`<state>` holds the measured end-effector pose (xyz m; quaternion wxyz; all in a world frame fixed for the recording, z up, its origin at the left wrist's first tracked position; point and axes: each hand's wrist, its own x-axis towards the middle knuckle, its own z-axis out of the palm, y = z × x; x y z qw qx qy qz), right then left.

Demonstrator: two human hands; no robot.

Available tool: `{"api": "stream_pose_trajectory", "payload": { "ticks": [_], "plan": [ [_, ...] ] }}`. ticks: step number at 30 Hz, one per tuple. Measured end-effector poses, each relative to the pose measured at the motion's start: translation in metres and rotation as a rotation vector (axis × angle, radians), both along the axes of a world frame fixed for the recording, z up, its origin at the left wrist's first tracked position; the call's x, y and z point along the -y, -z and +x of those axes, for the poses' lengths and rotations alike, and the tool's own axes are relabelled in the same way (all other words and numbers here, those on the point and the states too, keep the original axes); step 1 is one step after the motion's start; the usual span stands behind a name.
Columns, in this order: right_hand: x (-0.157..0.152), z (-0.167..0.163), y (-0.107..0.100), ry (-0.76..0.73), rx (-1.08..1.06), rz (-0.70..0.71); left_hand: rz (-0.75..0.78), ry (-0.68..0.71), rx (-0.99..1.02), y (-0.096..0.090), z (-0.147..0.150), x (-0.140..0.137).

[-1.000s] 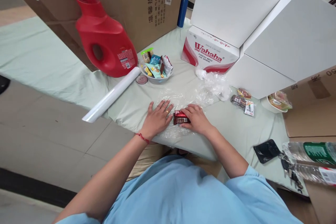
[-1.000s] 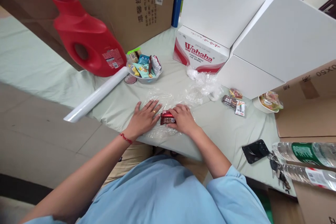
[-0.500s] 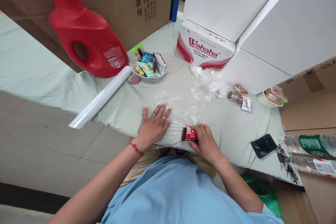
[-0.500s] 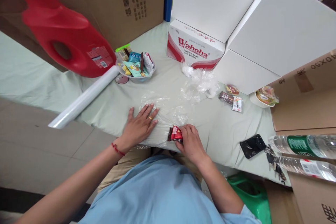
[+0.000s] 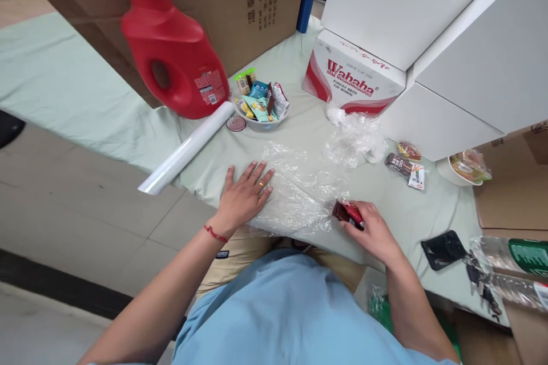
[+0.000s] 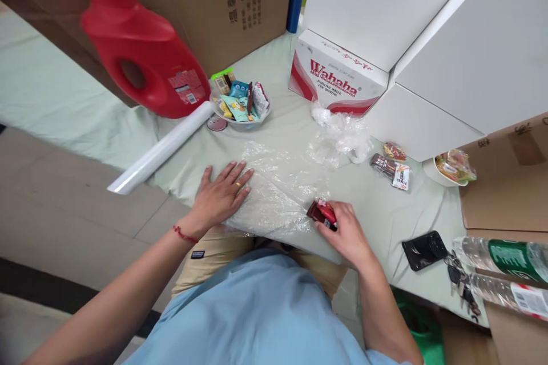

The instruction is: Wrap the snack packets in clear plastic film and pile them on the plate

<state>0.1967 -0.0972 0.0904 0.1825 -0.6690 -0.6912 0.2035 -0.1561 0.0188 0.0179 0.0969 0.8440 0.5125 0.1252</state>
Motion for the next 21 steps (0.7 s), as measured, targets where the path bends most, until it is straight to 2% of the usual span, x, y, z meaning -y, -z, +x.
{"api": "stream_pose_trajectory", "payload": {
  "ticks": [3, 5, 11, 16, 21],
  "plan": [
    [-0.025, -0.004, -0.009, -0.002, 0.011, 0.079, 0.015, -0.002, -0.007, 0.001, 0.000, 0.001],
    [-0.048, -0.019, -0.008, -0.059, 0.030, 0.119, 0.022, 0.002, -0.006, 0.002, 0.000, 0.002],
    [-0.102, -0.074, 0.017, -0.336, 0.222, 0.139, 0.039, 0.006, 0.027, 0.002, -0.001, 0.004],
    [-0.106, -0.078, 0.031, -0.430, 0.244, -0.002, 0.048, -0.003, 0.038, 0.000, 0.000, 0.005],
    [-0.104, -0.070, 0.030, -0.416, 0.226, -0.008, 0.060, -0.004, 0.042, 0.003, -0.001, 0.004]
  ]
}}
